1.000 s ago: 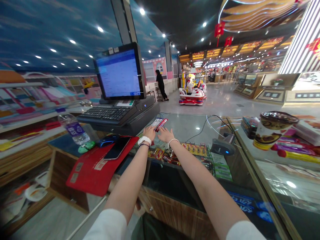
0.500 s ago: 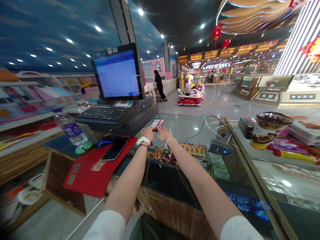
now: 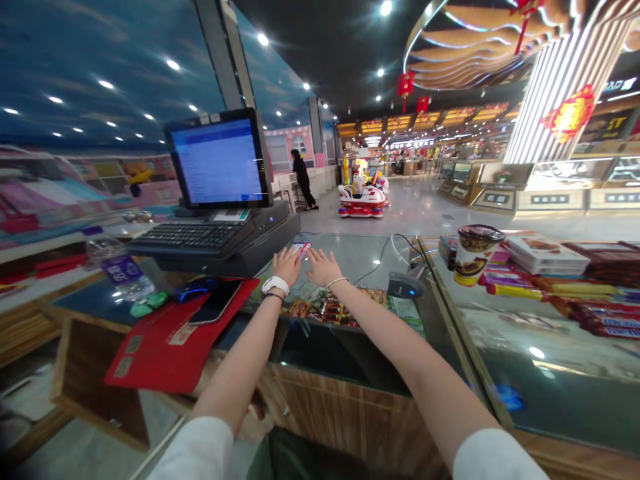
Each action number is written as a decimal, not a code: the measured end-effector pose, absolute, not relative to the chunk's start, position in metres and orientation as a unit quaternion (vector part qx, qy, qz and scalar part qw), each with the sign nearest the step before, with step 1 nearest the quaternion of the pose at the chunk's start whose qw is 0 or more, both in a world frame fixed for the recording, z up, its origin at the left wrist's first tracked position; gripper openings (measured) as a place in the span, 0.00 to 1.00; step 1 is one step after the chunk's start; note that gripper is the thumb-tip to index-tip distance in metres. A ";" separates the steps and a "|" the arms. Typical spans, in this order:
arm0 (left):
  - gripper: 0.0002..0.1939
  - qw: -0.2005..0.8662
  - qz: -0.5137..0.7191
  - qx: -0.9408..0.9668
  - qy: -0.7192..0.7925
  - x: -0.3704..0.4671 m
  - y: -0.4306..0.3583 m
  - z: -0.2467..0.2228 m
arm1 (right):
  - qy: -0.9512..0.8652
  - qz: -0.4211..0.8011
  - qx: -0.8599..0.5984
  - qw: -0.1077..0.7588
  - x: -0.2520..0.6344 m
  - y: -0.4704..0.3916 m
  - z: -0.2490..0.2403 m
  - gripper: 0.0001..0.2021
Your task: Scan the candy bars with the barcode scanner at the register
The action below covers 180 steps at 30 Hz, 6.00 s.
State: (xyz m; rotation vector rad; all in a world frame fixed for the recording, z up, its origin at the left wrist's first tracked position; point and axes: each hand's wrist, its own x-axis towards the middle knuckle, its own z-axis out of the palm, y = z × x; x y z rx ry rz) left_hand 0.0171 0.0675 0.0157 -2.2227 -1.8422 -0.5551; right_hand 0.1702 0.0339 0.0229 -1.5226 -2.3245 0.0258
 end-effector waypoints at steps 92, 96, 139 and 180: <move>0.15 0.058 -0.207 -0.976 -0.043 0.515 -0.130 0.000 | -0.474 -0.195 -0.848 0.135 0.647 -0.257 -0.022 0.20; 0.14 0.058 -0.203 -0.977 -0.041 0.515 -0.131 0.001 | -0.479 -0.205 -0.843 0.133 0.646 -0.261 -0.021 0.19; 0.14 0.167 -0.377 -0.889 -0.201 0.274 -0.027 0.065 | -0.690 -0.375 -0.558 0.268 0.456 -0.113 0.042 0.15; 0.14 0.172 -0.358 -0.880 -0.260 0.216 -0.005 0.045 | -0.711 -0.258 -0.523 0.393 0.430 -0.068 0.023 0.11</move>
